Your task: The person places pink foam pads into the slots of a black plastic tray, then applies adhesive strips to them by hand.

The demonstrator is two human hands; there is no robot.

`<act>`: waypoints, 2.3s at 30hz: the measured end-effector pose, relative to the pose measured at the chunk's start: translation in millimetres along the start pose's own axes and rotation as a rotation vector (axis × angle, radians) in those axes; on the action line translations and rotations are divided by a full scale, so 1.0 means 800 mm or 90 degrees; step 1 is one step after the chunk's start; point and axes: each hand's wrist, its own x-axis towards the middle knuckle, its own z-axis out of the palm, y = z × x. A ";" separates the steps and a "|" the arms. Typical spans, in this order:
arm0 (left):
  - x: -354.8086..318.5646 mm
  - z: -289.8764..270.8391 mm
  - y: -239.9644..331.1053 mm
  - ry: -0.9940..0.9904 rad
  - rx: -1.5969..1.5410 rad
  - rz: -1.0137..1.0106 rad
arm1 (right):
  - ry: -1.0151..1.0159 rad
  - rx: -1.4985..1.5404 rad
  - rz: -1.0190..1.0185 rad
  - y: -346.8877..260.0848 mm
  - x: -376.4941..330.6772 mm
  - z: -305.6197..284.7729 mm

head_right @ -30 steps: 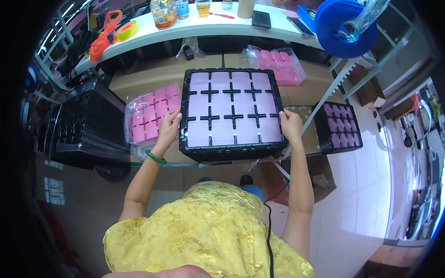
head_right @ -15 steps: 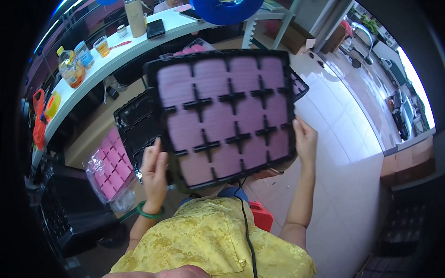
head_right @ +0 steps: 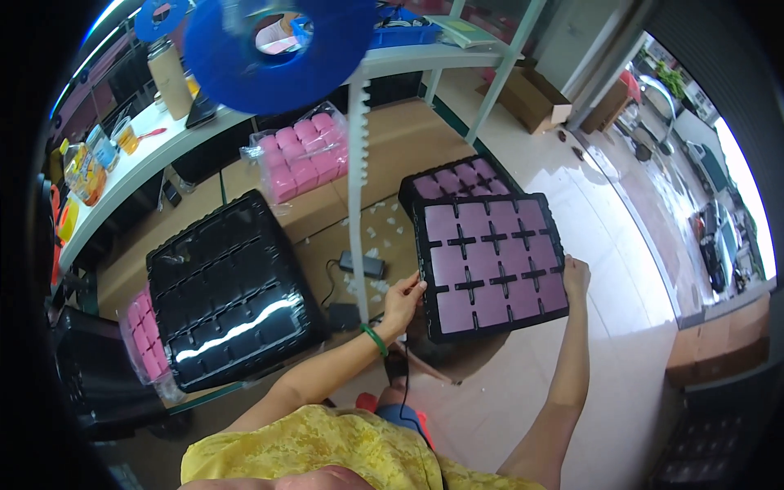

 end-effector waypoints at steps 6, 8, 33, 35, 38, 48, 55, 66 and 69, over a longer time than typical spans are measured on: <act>0.174 0.075 -0.087 0.094 -0.043 -0.071 | -0.026 -0.086 -0.153 -0.029 0.218 0.153; 0.196 0.089 -0.098 0.126 -0.074 -0.123 | -0.042 -0.111 -0.155 -0.041 0.262 0.195; 0.051 -0.010 0.171 0.605 0.464 0.451 | -0.421 0.499 -0.345 -0.277 -0.021 0.195; 0.069 -0.043 0.176 0.555 0.399 0.388 | -0.562 0.624 -0.353 -0.317 -0.080 0.192; 0.056 -0.061 0.166 0.449 0.166 0.299 | -0.630 0.703 -0.346 -0.380 -0.138 0.172; -0.053 -0.040 0.168 0.583 0.441 0.455 | -0.600 0.718 -0.392 -0.409 -0.217 0.100; -0.106 -0.046 0.168 0.589 0.477 0.514 | -0.099 0.637 -0.870 -0.361 -0.270 0.048; -0.187 -0.072 0.155 0.535 0.326 0.451 | -0.435 0.657 -0.536 -0.371 -0.286 0.051; -0.223 -0.081 0.169 0.357 0.238 0.423 | -0.491 0.537 -0.602 -0.401 -0.282 0.077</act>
